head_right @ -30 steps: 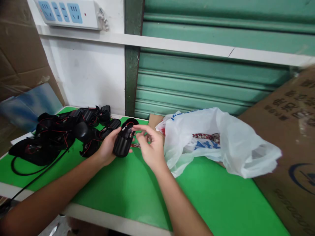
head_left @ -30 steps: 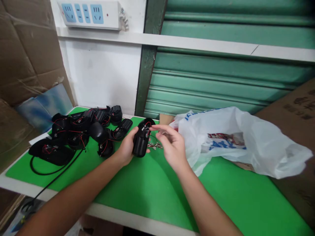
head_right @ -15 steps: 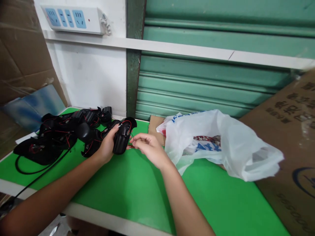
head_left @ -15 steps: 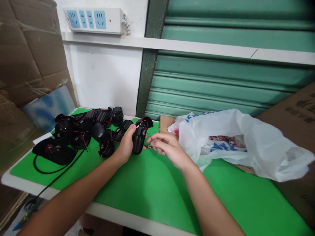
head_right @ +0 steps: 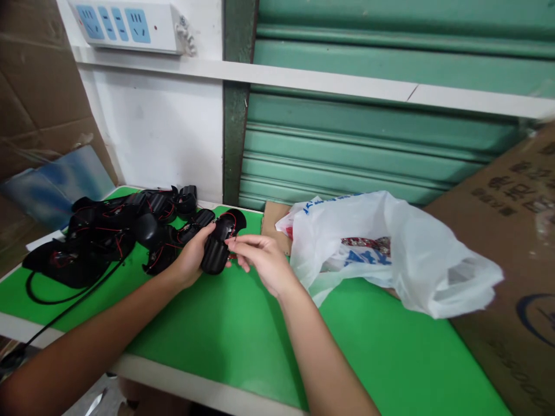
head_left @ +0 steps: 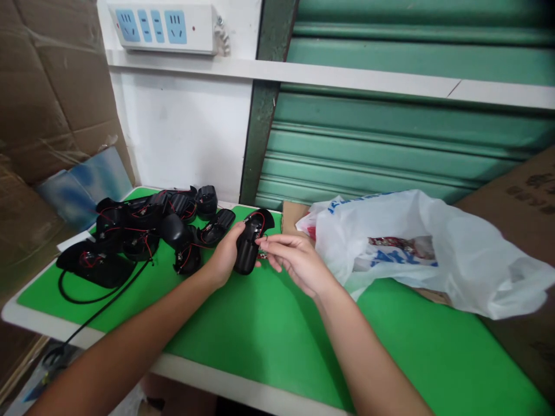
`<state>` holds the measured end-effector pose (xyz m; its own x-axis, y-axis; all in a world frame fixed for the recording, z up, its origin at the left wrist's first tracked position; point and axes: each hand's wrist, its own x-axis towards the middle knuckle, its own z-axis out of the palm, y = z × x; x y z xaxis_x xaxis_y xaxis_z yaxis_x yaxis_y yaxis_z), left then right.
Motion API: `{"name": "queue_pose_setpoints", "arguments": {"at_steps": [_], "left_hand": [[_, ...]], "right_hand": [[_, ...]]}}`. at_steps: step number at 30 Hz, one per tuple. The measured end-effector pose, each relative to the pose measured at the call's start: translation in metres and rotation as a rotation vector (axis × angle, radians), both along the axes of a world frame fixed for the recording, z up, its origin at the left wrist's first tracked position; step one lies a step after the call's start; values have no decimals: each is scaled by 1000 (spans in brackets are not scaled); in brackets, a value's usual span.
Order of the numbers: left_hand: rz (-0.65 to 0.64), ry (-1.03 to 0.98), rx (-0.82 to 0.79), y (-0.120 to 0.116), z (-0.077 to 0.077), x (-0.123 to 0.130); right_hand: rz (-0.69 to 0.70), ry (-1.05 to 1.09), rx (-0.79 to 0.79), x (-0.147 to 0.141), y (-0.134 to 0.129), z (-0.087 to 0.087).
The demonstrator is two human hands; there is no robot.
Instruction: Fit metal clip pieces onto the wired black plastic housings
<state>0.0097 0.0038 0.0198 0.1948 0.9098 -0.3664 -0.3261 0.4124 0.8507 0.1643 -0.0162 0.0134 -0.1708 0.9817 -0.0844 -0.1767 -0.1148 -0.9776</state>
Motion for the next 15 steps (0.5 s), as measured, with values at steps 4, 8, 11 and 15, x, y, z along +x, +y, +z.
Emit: {"name": "queue_pose_setpoints", "arguments": {"at_steps": [4, 8, 11, 15], "left_hand": [[-37, -29, -57, 0, 4, -2], [-80, -64, -85, -1, 7, -4], [-100, -105, -103, -1, 6, -6], [-137, -145, -122, 1, 0, -8]], "right_hand": [[42, 25, -10, 1, 0, 0], [18, -27, 48, 3, 3, -1], [-41, -102, 121, 3, 5, -4], [-105, -222, 237, 0, 6, -11]]}}
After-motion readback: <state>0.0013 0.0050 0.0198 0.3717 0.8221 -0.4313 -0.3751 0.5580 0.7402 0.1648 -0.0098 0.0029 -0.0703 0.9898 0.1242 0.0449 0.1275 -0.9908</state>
